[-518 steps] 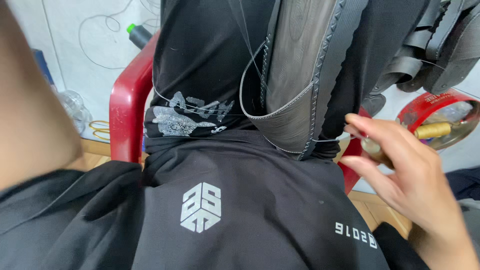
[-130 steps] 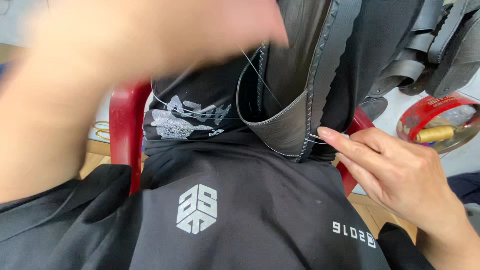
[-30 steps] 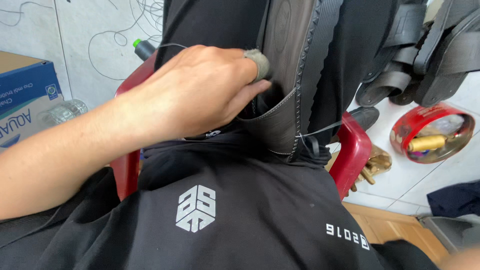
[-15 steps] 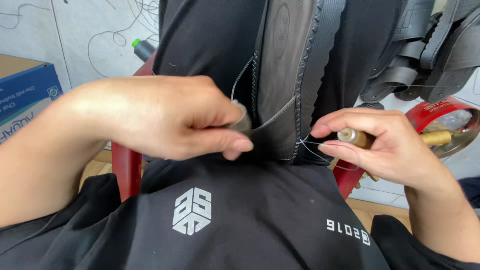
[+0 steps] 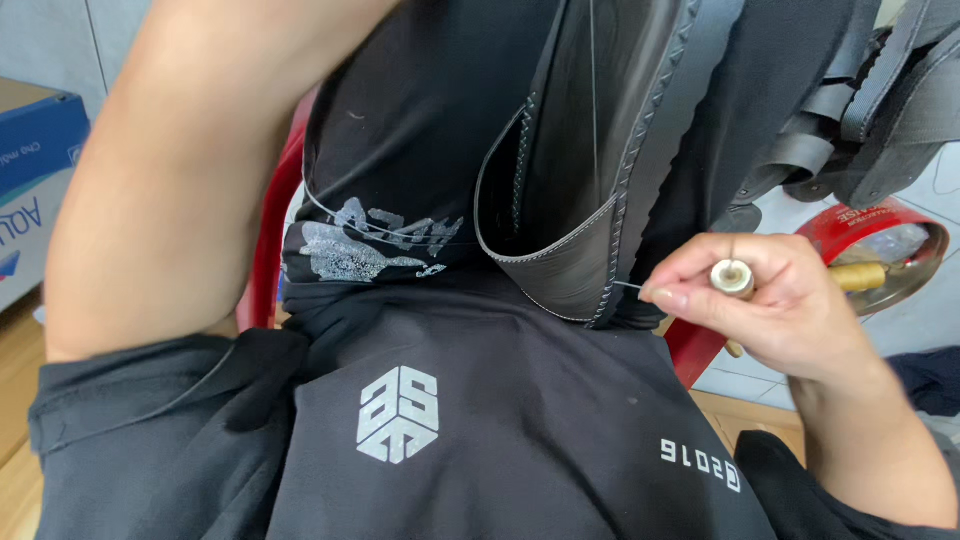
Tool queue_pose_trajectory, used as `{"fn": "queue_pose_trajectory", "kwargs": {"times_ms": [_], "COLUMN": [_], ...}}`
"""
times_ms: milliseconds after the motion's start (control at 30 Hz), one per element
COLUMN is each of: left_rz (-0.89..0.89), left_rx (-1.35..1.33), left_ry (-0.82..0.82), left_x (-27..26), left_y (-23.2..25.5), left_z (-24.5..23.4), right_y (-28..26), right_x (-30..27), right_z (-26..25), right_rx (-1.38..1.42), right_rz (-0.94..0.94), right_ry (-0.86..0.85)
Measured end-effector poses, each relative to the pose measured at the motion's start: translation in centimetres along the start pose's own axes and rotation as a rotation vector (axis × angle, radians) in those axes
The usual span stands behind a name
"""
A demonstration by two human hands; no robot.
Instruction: The person hand-sews the sole of a black sandal using a needle and thread. They repeatedly pass the needle through the sole and pull the thread tight to secure the stitching.
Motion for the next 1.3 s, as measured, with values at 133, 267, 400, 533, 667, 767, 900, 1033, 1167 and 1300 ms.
{"fn": "queue_pose_trajectory", "kwargs": {"times_ms": [133, 267, 400, 533, 667, 767, 900, 1033, 1167, 1300], "left_rz": [-0.034, -0.051, -0.057, -0.074, -0.184, -0.165, -0.146, -0.107, -0.145, -0.085], "left_rx": [-0.097, -0.229, -0.323, -0.45, -0.644, -0.725, -0.64, -0.666, -0.349, -0.278], "left_ry": [-0.012, -0.071, -0.108, -0.128, -0.217, -0.181, -0.136, -0.186, -0.286, -0.314], "left_x": [-0.9, -0.3, 0.6, 0.2, 0.0, 0.3, 0.5, 1.1, -0.5, -2.9], "left_y": [1.7, 3.5, 5.6, 7.2, 9.1, 9.7, 10.1, 9.5, 6.7, 5.6], "left_z": [-0.4, 0.0, -0.2, 0.3, 1.8, 2.1, 4.1, 3.3, -0.9, -1.9], "right_y": [1.4, -2.5, -3.0, -2.9, -3.8, -3.8, -4.3, -4.6, -4.6, -3.6], "right_x": [0.2, -1.7, -4.0, -4.6, -4.9, -5.4, -5.3, -4.2, -4.0, -3.9], "right_z": [1.1, 0.8, -0.1, 1.0, 1.6, 2.1, 4.1, 5.0, 5.2, 5.0], "right_rx": [0.058, -0.462, -0.816, -1.366, -1.52, -1.658, -1.869, -1.755, -1.543, -1.542], "right_rz": [-0.055, -0.305, -0.545, -0.501, -0.394, -0.37, -0.324, -0.41, -0.427, -0.42], "right_ry": [0.069, 0.205, 0.149, 0.193, 0.196, 0.204, 0.268, 0.324, 0.386, 0.393]}}
Point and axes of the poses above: each hand's wrist, its own x-axis towards the middle knuckle, its own z-axis out of the palm, y = z × x, the point moved 2 cm from there along x, towards the middle knuckle, and after that the axes turned 1 degree about z, right-handed, at the moved point
